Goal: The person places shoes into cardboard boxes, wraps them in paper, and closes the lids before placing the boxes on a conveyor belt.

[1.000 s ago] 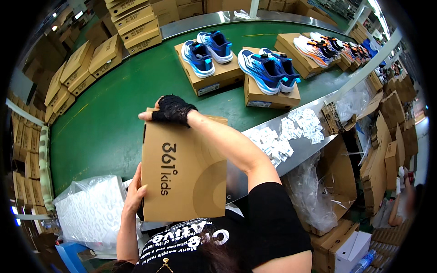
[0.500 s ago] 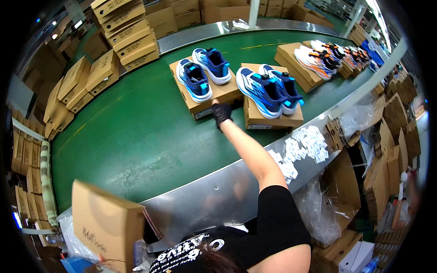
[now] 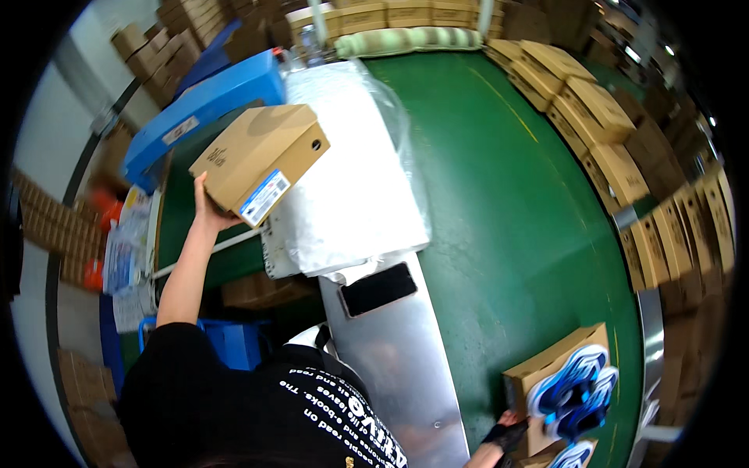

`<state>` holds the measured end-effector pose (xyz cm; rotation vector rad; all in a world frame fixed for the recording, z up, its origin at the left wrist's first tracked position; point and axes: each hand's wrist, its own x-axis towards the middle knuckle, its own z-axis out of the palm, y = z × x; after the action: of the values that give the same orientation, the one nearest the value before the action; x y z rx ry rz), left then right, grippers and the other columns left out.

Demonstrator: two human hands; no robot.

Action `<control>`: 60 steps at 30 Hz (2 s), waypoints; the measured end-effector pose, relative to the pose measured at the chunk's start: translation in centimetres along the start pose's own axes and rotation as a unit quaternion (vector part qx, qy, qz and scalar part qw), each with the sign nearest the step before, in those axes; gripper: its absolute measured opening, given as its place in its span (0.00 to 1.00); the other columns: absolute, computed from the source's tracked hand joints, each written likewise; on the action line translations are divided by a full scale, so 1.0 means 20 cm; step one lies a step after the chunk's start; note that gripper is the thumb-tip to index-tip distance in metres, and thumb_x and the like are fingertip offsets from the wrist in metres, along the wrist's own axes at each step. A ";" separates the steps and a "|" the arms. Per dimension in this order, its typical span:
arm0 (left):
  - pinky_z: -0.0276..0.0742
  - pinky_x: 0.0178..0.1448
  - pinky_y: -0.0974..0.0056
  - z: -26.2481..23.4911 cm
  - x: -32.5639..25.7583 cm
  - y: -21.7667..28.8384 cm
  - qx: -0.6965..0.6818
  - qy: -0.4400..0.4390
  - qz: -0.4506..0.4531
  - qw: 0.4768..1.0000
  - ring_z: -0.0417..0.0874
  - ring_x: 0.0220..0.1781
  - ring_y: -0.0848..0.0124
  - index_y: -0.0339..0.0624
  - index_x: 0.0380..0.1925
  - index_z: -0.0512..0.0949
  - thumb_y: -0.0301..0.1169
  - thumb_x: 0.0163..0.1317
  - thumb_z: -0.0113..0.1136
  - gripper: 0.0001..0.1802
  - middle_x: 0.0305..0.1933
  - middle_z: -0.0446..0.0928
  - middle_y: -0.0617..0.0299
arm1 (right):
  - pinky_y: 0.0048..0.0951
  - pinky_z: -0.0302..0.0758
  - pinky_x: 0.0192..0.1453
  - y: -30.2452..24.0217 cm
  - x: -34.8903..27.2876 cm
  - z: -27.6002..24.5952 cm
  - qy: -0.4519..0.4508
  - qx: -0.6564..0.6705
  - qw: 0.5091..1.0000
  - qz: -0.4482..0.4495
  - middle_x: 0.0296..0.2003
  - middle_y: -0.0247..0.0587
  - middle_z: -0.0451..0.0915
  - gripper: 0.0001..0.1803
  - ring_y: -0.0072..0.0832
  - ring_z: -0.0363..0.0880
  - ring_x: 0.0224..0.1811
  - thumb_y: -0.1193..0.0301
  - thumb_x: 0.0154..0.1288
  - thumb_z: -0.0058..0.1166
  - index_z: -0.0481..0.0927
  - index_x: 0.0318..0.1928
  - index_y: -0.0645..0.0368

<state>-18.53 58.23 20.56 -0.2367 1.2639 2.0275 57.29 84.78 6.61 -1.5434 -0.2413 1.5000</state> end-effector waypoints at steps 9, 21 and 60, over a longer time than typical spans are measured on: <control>0.51 0.58 0.41 -0.24 -0.04 0.06 -0.061 0.090 -0.014 0.994 0.59 0.59 0.53 0.55 0.58 0.59 0.66 0.40 0.39 0.45 0.59 0.57 0.53 | 0.34 0.71 0.38 0.26 -0.84 0.29 -0.069 -0.237 0.960 0.131 0.33 0.39 0.74 0.20 0.32 0.71 0.33 0.60 0.60 0.42 0.68 0.51 0.53; 0.56 0.55 0.38 -0.68 0.25 0.11 -0.093 0.175 0.044 0.979 0.62 0.56 0.54 0.51 0.54 0.62 0.57 0.38 0.49 0.40 0.55 0.62 0.56 | 0.33 0.67 0.50 -0.20 -0.78 0.49 -0.083 -0.643 0.671 -0.359 0.43 0.50 0.75 0.28 0.38 0.73 0.46 0.54 0.51 0.58 0.74 0.45 0.63; 0.67 0.53 0.64 1.53 -0.90 -2.46 0.453 -0.757 0.011 0.470 0.70 0.50 0.66 0.39 0.55 0.57 0.35 0.54 0.58 0.31 0.48 0.70 0.53 | 0.35 0.67 0.46 0.81 -1.36 -0.03 0.216 -0.521 0.665 -0.489 0.43 0.43 0.72 0.19 0.37 0.72 0.41 0.71 0.42 0.58 0.74 0.40 0.59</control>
<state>33.34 87.91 10.11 1.6918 0.7375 0.5187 44.21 56.84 13.44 -1.9781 -1.5654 -0.0257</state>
